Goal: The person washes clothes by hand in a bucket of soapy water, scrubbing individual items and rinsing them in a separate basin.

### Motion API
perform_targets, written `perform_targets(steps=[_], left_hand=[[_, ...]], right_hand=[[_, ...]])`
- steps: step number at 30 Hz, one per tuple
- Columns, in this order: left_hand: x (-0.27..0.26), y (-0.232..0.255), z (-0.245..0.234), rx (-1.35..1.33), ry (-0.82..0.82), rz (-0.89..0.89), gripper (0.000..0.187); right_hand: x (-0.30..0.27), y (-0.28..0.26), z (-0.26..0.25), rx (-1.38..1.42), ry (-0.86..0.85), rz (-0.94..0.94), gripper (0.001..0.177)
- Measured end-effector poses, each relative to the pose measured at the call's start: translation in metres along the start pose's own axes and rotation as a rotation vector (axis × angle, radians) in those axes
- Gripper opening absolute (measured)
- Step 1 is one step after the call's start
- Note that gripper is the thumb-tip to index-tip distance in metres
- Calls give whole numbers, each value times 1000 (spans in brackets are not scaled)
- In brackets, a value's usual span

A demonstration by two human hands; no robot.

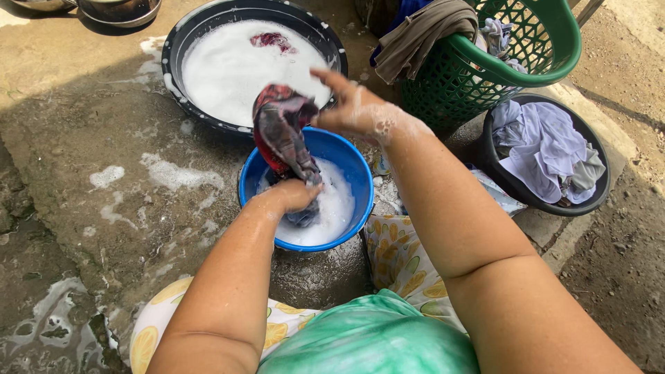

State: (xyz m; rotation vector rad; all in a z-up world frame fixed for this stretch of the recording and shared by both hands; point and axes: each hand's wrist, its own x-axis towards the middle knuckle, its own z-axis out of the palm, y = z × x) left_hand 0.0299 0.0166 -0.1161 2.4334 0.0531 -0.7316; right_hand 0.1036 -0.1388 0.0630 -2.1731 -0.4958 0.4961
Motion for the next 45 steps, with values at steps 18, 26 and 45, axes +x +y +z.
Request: perform_targets(steps=[18, 26, 45], left_hand=[[6, -13, -8, -1592, 349, -253, 72], [-15, 39, -9, -1762, 121, -120, 41], [-65, -29, -100, -1396, 136, 299, 108]], right_hand=[[-42, 65, 182, -2, 629, -552, 15], [5, 63, 113, 293, 556, 136, 31], [4, 216, 13, 188, 650, 419, 43]])
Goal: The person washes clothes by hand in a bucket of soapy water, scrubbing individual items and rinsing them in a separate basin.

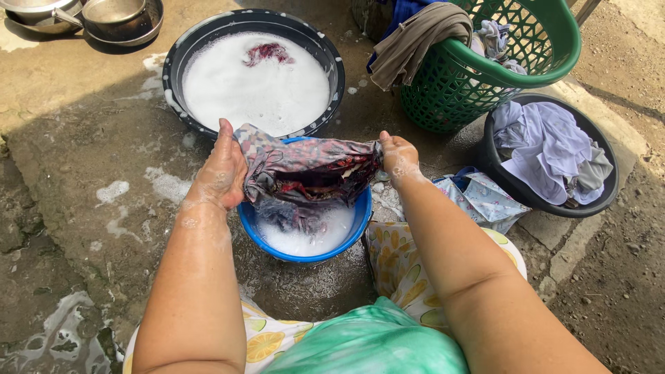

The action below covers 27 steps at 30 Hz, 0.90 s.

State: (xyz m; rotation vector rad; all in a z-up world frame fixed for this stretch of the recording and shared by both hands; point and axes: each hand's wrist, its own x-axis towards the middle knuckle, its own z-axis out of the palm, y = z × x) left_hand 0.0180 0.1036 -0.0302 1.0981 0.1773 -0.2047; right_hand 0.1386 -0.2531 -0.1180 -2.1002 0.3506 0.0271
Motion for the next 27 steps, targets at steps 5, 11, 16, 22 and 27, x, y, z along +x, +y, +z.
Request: perform_targets(steps=[5, 11, 16, 22, 27], left_hand=[[2, -19, 9, -286, -41, -31, 112], [30, -65, 41, -246, -174, -214, 89], [21, -36, 33, -204, -349, -124, 101], [3, -14, 39, -375, -249, -136, 102], [-15, -8, 75, -447, -586, -106, 104]], right_hand=[[-13, -29, 8, 339, -197, -1, 46], [-74, -53, 48, -452, -622, -465, 124], [-90, -8, 100, 152, -666, -131, 97], [-123, 18, 113, 63, -718, 34, 95], [-125, -36, 127, 514, -527, -72, 73]])
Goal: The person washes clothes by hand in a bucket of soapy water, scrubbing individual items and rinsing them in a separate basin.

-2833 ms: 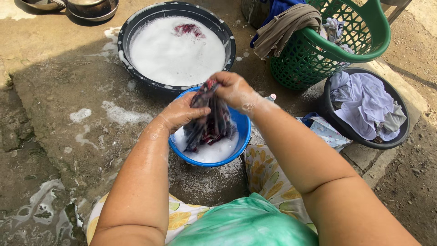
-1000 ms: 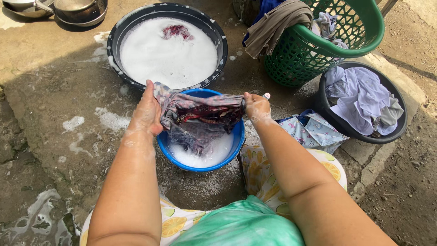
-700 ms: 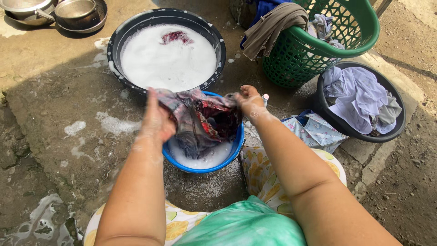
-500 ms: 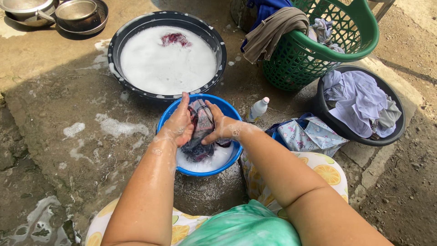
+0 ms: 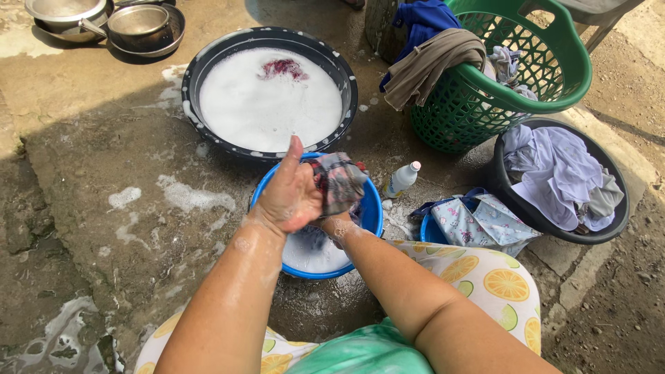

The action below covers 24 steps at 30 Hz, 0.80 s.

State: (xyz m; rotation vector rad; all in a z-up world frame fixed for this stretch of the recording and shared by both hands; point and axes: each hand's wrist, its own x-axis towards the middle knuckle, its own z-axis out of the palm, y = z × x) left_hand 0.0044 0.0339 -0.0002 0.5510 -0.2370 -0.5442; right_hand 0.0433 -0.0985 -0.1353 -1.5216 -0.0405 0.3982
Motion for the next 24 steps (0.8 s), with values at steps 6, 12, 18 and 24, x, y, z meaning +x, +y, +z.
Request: perform_targets(steps=[6, 12, 18, 24], left_hand=[[-13, 19, 4, -126, 101, 250, 94], [1, -15, -49, 543, 1002, -486, 69], [18, -52, -108, -139, 696, 42, 40], [39, -57, -93, -86, 752, 204, 33]], right_hand=[[7, -23, -22, 388, 120, 311, 49], [-14, -59, -25, 197, 34, 304, 56], [-34, -84, -43, 488, -501, 100, 52], [-13, -62, -38, 620, 6, 138, 41]])
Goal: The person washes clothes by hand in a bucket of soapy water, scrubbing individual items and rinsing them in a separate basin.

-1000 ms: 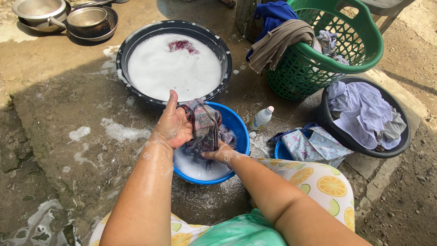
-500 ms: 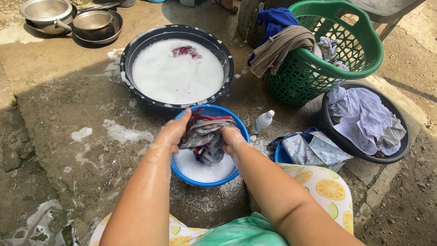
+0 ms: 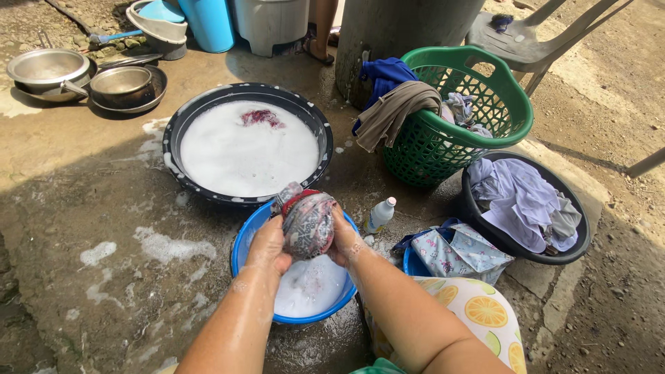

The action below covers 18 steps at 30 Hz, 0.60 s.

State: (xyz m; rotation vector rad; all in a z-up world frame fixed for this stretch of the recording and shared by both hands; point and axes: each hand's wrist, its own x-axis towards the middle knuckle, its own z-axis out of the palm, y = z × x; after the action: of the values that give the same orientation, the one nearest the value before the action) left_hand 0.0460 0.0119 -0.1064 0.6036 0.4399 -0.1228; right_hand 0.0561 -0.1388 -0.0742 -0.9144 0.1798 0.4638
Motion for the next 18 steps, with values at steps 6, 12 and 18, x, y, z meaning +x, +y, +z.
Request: perform_targets(steps=[6, 12, 18], left_hand=[[-25, -4, 17, 681, 178, 414, 40], [-52, 13, 40, 1386, 275, 663, 44], [-69, 25, 37, 1418, 33, 652, 45]], right_hand=[[22, 22, -8, 188, -4, 41, 37], [42, 21, 8, -80, -101, 207, 36], [46, 10, 9, -369, -179, 317, 35]])
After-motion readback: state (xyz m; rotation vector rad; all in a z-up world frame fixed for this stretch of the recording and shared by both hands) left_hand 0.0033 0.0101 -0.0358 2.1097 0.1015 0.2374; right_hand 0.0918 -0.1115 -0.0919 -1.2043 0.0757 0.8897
